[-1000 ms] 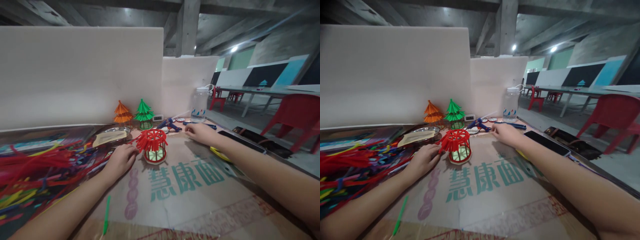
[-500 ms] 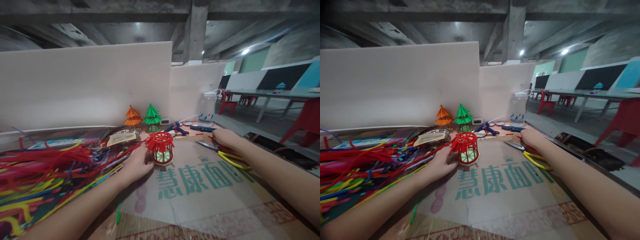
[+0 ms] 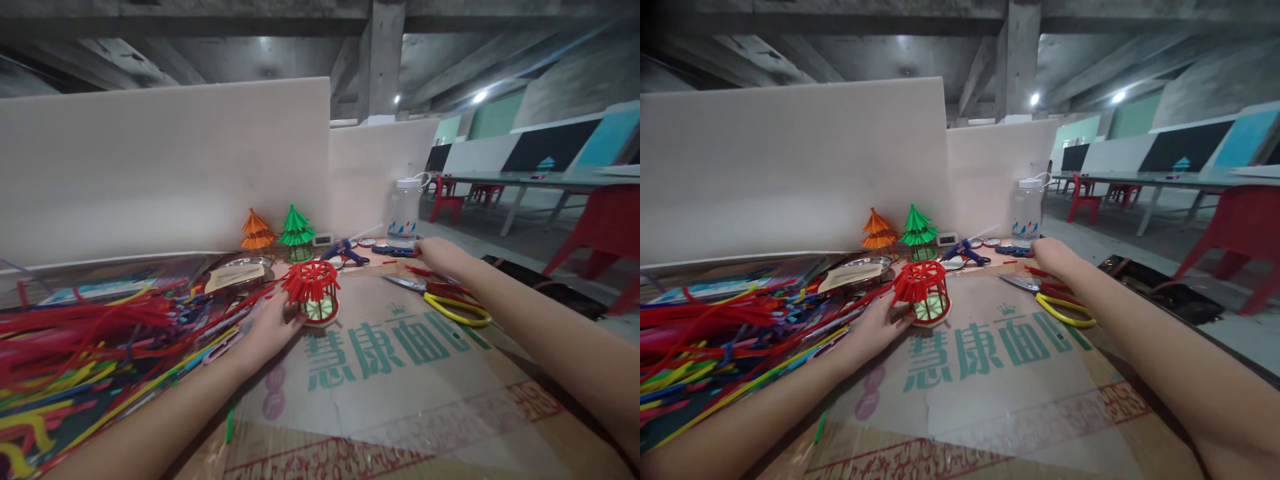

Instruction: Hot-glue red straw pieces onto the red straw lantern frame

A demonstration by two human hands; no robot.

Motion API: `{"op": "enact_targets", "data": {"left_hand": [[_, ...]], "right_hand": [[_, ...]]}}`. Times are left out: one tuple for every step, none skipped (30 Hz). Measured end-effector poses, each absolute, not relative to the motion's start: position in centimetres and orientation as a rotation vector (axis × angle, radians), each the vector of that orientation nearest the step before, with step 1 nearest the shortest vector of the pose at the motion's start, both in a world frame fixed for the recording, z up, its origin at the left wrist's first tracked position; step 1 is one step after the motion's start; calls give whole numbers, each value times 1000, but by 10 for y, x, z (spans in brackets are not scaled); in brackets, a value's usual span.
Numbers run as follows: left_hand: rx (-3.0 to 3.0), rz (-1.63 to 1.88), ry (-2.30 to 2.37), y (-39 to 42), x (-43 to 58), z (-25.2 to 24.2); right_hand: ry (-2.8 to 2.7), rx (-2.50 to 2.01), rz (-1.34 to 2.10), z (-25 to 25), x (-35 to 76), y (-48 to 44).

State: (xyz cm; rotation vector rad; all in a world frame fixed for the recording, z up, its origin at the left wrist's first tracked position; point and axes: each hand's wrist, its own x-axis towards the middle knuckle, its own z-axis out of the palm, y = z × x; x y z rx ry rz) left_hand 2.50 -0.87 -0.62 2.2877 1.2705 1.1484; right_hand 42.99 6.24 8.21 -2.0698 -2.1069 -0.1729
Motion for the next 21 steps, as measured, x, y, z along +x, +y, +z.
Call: {"op": "enact_targets", "data": {"left_hand": [[2289, 1121, 1286, -8, 24, -7], [2292, 1094, 1306, -8, 24, -8], [2293, 1073, 1325, -8, 24, -9], [2287, 1061, 1338, -8, 24, -9], [2282, 1050, 1343, -9, 24, -9], [2283, 1038, 1345, -10, 24, -8], [2291, 1029, 1346, -10, 25, -8], [2307, 1026, 1351, -11, 25, -7], [2330, 1030, 1360, -12, 25, -7], [2356, 1043, 1376, -12, 25, -7], [2382, 1058, 1395, -12, 25, -7], [2403, 1070, 1412, -12, 25, -7], [2419, 1071, 1423, -11, 24, -8], [2429, 1057, 1428, -10, 24, -9], [2431, 1038, 1431, -10, 23, -10], [2426, 1022, 1432, -9, 23, -11], [2417, 1014, 1433, -9, 22, -12], [2407, 1017, 1439, -9, 22, -13], [2398, 1030, 1448, -9, 22, -14], [2396, 1049, 1455, -9, 23, -14], [2398, 1072, 1457, -9, 23, -15]], "right_hand": [[-2109, -2037, -142, 85, 424, 61], [-2117, -2002, -96, 87, 416, 59], [-2131, -1963, -32, 87, 406, 57], [-2155, -1919, 49, 86, 395, 54], [-2182, -1872, 140, 83, 384, 51], [-2216, -1817, 229, 80, 372, 47], [-2249, -1756, 303, 77, 362, 43], [-2275, -1701, 354, 73, 352, 39], [-2298, -1657, 391, 70, 345, 36], [-2312, -1626, 407, 68, 340, 33], [-2319, -1609, 403, 67, 337, 31], [-2318, -1602, 381, 67, 336, 29], [-2309, -1604, 342, 67, 337, 29], [-2293, -1609, 295, 67, 339, 30], [-2273, -1615, 247, 67, 342, 32], [-2252, -1622, 205, 66, 345, 34], [-2232, -1627, 172, 65, 348, 38], [-2212, -1633, 150, 63, 350, 42], [-2192, -1638, 135, 61, 351, 48], [-2173, -1644, 127, 58, 351, 55], [-2154, -1649, 121, 55, 350, 63]]}}
